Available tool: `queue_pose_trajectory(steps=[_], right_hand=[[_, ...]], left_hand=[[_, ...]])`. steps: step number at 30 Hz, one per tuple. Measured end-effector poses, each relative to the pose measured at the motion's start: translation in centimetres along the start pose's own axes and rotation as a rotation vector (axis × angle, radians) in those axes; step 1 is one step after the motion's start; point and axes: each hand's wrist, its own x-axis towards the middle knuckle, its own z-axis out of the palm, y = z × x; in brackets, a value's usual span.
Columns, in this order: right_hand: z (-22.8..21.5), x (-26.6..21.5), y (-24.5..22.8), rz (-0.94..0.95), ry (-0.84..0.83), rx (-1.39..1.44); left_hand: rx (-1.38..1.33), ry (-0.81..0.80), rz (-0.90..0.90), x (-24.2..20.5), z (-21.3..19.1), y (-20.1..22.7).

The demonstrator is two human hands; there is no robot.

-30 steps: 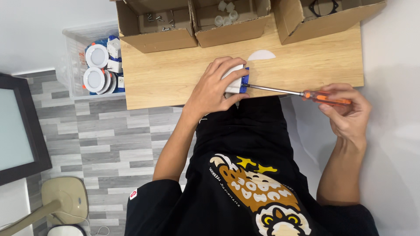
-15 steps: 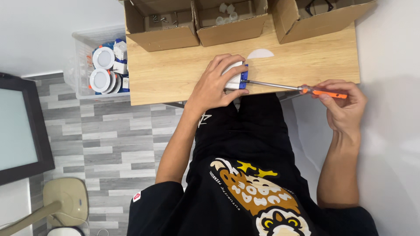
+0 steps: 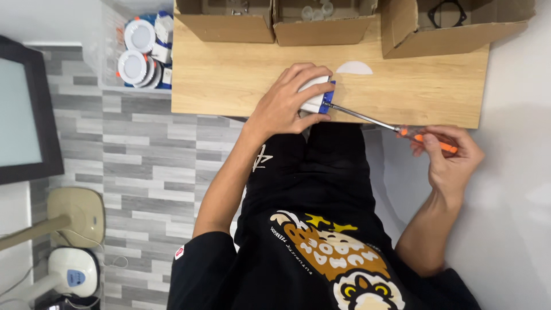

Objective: The person assembles a small electrical component by inserting a screw into a white plastic housing and tightening it with a screwdriver. They then handle a blue plastic part, using the screwdriver to pry it open, and finally manipulate a white plastic box.

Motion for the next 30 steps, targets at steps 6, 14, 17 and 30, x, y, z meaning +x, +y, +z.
queue_pose_trajectory(steps=[6, 14, 17, 30], right_hand=[[-1.0, -0.4, 2.3, -0.11, 0.001, 0.07], [0.8, -1.0, -0.4, 0.197, 0.108, -0.049], [-0.1, -1.6, 0.4, 0.22, 0.153, -0.02], [0.6, -0.1, -3.6, 0.16, -0.088, -0.016]], left_hand=[[-0.03, -0.016, -0.004, -0.6, 0.0, -0.6], [-0.01, -0.046, -0.007, -1.0, -0.3, -1.0], [0.004, -0.048, 0.011, -1.0, -0.3, -1.3], [0.004, -0.022, 0.008, -0.6, -0.8, -1.1]])
